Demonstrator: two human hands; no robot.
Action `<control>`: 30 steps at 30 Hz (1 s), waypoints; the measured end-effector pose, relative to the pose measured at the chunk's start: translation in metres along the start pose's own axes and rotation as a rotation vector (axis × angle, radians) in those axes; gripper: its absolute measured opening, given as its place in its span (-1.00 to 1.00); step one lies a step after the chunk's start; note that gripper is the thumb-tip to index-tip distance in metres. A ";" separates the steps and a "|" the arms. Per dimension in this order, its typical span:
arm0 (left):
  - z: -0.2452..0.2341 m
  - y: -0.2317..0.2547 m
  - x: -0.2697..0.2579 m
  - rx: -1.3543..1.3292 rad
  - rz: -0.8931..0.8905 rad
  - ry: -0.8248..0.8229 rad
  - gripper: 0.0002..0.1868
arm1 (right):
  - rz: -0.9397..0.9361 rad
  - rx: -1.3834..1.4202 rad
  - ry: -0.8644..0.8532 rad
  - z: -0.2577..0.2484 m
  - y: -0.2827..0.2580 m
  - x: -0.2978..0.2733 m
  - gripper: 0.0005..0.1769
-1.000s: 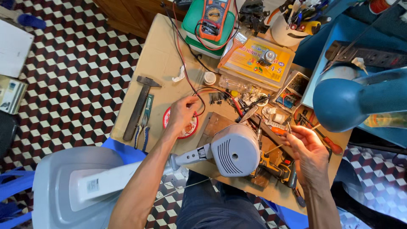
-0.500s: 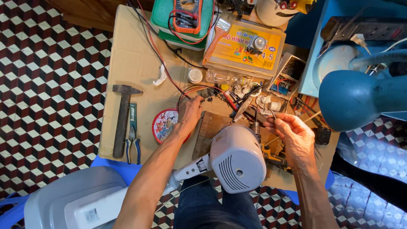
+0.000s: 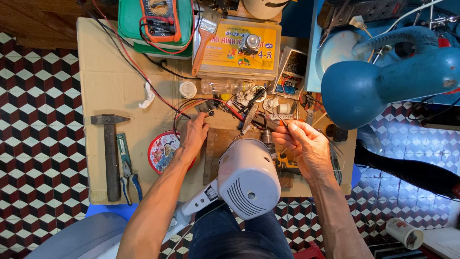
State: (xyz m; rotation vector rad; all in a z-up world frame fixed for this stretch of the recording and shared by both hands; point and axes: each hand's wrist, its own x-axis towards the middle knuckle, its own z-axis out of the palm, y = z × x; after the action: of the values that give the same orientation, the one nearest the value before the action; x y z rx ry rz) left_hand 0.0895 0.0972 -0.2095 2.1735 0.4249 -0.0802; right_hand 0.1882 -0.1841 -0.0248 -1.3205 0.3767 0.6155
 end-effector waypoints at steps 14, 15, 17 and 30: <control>0.001 0.026 -0.013 -0.398 -0.245 -0.083 -0.72 | 0.084 0.293 -0.002 -0.019 0.022 0.003 -0.72; 0.001 0.028 -0.015 -0.439 -0.275 -0.092 -0.72 | 0.096 0.297 0.022 -0.018 0.021 0.002 -0.70; 0.001 0.029 -0.019 -0.519 -0.334 -0.110 -0.72 | 0.092 0.297 0.006 -0.014 0.018 0.000 -0.66; -0.012 0.023 -0.047 -0.559 -0.221 -0.004 -0.66 | 0.068 0.137 0.050 -0.023 0.021 -0.003 -0.71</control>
State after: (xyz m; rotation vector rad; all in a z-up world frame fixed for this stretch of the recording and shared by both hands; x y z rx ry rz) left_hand 0.0516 0.0813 -0.1743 1.5730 0.6041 -0.0765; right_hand 0.1746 -0.2044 -0.0445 -1.1969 0.4979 0.6038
